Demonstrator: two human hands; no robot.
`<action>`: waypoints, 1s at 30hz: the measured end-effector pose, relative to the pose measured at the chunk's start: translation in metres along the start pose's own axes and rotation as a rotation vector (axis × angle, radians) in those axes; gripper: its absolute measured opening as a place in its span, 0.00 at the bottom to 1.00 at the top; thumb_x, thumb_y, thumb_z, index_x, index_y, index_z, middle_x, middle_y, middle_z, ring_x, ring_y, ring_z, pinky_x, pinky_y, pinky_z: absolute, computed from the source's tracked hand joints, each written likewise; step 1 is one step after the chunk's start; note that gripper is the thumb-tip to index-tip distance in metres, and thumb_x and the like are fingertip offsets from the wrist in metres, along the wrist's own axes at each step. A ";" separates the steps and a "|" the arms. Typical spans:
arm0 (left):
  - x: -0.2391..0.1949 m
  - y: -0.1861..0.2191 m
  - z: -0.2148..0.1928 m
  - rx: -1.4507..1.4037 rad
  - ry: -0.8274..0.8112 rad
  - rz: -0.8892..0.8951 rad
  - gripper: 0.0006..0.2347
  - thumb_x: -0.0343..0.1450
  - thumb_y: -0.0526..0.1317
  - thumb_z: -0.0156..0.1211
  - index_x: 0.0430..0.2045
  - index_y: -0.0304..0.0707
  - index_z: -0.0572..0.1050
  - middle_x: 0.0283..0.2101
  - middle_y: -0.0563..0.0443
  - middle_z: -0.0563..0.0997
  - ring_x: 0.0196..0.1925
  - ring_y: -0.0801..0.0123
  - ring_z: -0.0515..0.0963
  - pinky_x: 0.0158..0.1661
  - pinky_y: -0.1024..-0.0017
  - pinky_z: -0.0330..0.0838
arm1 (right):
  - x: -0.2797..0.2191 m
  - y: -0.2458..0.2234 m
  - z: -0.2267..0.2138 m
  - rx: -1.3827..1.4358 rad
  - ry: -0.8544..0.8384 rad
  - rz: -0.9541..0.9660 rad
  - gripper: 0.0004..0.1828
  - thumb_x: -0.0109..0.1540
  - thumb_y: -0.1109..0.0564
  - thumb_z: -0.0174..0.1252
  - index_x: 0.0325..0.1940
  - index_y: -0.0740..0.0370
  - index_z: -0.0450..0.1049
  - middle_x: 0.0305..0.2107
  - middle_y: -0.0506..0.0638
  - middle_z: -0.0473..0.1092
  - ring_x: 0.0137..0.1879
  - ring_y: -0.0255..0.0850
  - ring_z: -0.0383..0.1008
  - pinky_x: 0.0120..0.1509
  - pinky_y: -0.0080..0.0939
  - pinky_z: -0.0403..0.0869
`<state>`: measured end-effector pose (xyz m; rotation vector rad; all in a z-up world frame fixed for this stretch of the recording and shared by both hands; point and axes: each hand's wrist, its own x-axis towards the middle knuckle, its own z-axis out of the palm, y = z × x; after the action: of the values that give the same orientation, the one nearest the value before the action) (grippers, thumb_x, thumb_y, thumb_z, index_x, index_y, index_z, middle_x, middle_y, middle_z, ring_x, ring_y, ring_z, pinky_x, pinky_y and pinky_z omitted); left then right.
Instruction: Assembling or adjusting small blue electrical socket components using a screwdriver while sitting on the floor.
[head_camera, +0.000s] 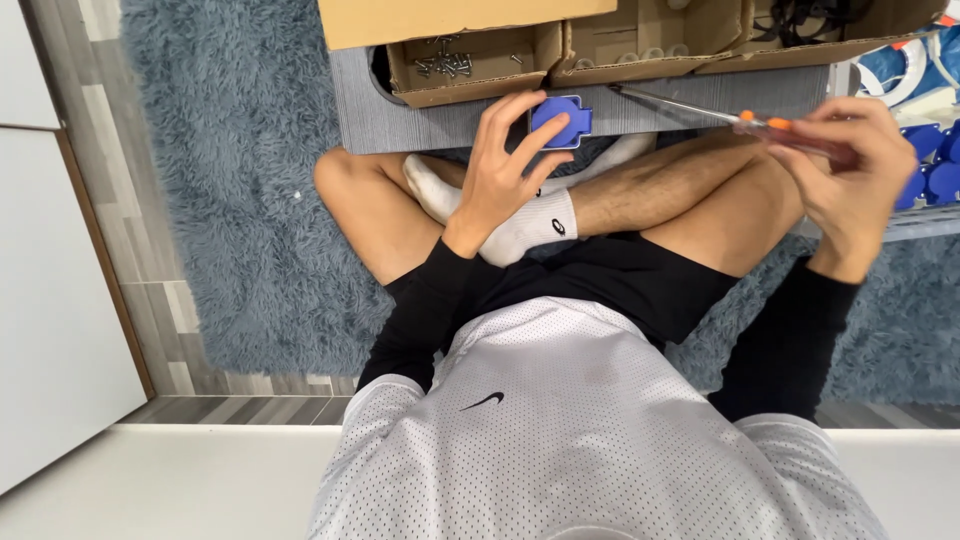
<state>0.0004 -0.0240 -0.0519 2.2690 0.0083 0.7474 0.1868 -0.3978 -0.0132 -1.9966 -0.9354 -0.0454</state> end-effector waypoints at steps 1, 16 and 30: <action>-0.001 0.000 -0.002 0.027 0.021 0.012 0.24 0.72 0.43 0.84 0.62 0.49 0.79 0.69 0.50 0.70 0.72 0.53 0.72 0.74 0.56 0.73 | -0.003 -0.002 -0.005 0.048 0.010 -0.019 0.20 0.69 0.82 0.84 0.58 0.86 0.80 0.60 0.73 0.73 0.58 0.58 0.74 0.64 0.54 0.77; -0.070 -0.019 -0.021 0.053 0.033 0.029 0.09 0.69 0.33 0.77 0.41 0.38 0.84 0.44 0.53 0.82 0.44 0.66 0.80 0.47 0.69 0.69 | 0.061 -0.114 0.052 0.260 0.143 -0.274 0.16 0.81 0.66 0.53 0.63 0.59 0.51 0.57 0.68 0.68 0.60 0.68 0.79 0.66 0.59 0.80; -0.086 -0.037 0.007 0.343 -0.160 0.012 0.06 0.75 0.42 0.67 0.42 0.43 0.84 0.46 0.57 0.83 0.45 0.69 0.78 0.49 0.70 0.66 | 0.119 -0.146 0.133 0.109 -0.007 -0.369 0.22 0.73 0.80 0.68 0.62 0.73 0.64 0.63 0.71 0.73 0.62 0.62 0.80 0.63 0.54 0.82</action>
<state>-0.0601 -0.0200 -0.1241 2.6522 0.0513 0.6044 0.1388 -0.1838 0.0566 -1.7046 -1.2727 -0.1884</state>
